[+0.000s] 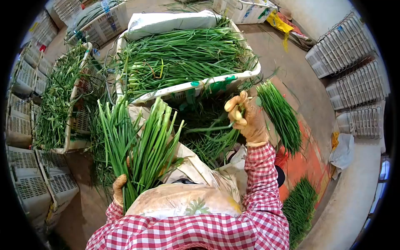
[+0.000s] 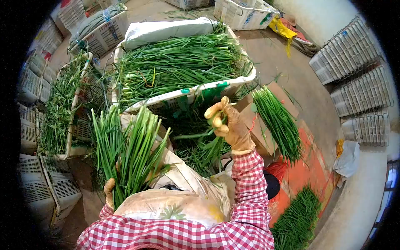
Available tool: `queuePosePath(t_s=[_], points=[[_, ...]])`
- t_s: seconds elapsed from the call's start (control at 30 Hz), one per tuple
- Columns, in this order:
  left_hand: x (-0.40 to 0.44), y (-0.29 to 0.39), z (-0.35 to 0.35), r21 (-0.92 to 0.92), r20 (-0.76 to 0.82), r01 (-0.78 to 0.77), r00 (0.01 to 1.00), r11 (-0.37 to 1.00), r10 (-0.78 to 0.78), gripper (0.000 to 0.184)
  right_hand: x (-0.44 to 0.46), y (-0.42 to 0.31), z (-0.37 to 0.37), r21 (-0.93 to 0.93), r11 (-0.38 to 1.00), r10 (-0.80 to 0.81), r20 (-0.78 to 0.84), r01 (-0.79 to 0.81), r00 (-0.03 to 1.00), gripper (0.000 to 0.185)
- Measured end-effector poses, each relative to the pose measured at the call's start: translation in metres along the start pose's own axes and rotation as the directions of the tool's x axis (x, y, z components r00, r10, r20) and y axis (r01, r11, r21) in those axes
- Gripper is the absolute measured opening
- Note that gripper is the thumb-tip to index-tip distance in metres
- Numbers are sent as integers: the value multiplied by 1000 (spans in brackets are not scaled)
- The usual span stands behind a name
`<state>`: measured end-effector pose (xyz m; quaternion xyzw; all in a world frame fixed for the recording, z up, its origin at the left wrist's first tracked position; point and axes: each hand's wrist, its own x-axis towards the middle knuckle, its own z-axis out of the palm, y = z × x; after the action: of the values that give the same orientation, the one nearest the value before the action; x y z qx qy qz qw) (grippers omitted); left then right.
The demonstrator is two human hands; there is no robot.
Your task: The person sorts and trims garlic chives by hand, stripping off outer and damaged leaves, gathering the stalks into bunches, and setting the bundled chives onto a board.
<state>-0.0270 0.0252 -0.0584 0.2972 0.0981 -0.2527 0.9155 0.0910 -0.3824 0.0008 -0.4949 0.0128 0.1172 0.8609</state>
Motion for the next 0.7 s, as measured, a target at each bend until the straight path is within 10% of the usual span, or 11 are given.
queuePosePath(t_s=[0.1, 0.23, 0.27, 0.37, 0.43, 0.53, 0.7], points=[[7, -3, 3, 27, -33, -3, 999, 1000, 4, 74, -5, -4, 18, 166, 978, 95, 184, -127, 978, 56], [23, 1, 37, -20, -12, 95, 995, 995, -95, 69, -7, -8, 56, -193, 979, 133, 359, -65, 924, 49], [29, 0, 35, -31, 8, 134, 991, 990, -134, 66, 1, 9, 75, -337, 871, -160, 493, 357, 856, 49], [38, 1, 44, 1, 28, 213, 977, 977, -213, 72, 0, 9, 129, -573, 788, 526, 437, -225, 730, 53], [36, -3, 52, 1, 158, 170, 973, 985, -168, 76, -3, 37, 153, -621, 722, 582, 307, -306, 753, 51], [56, -19, 43, 361, 406, -182, 914, 915, 21, 57, 1, 76, 157, -728, 679, 408, 266, -95, 873, 52], [51, -20, 47, 526, -37, 182, 981, 831, -192, 37, -8, 73, 149, -840, 473, 196, 394, 265, 898, 49]])
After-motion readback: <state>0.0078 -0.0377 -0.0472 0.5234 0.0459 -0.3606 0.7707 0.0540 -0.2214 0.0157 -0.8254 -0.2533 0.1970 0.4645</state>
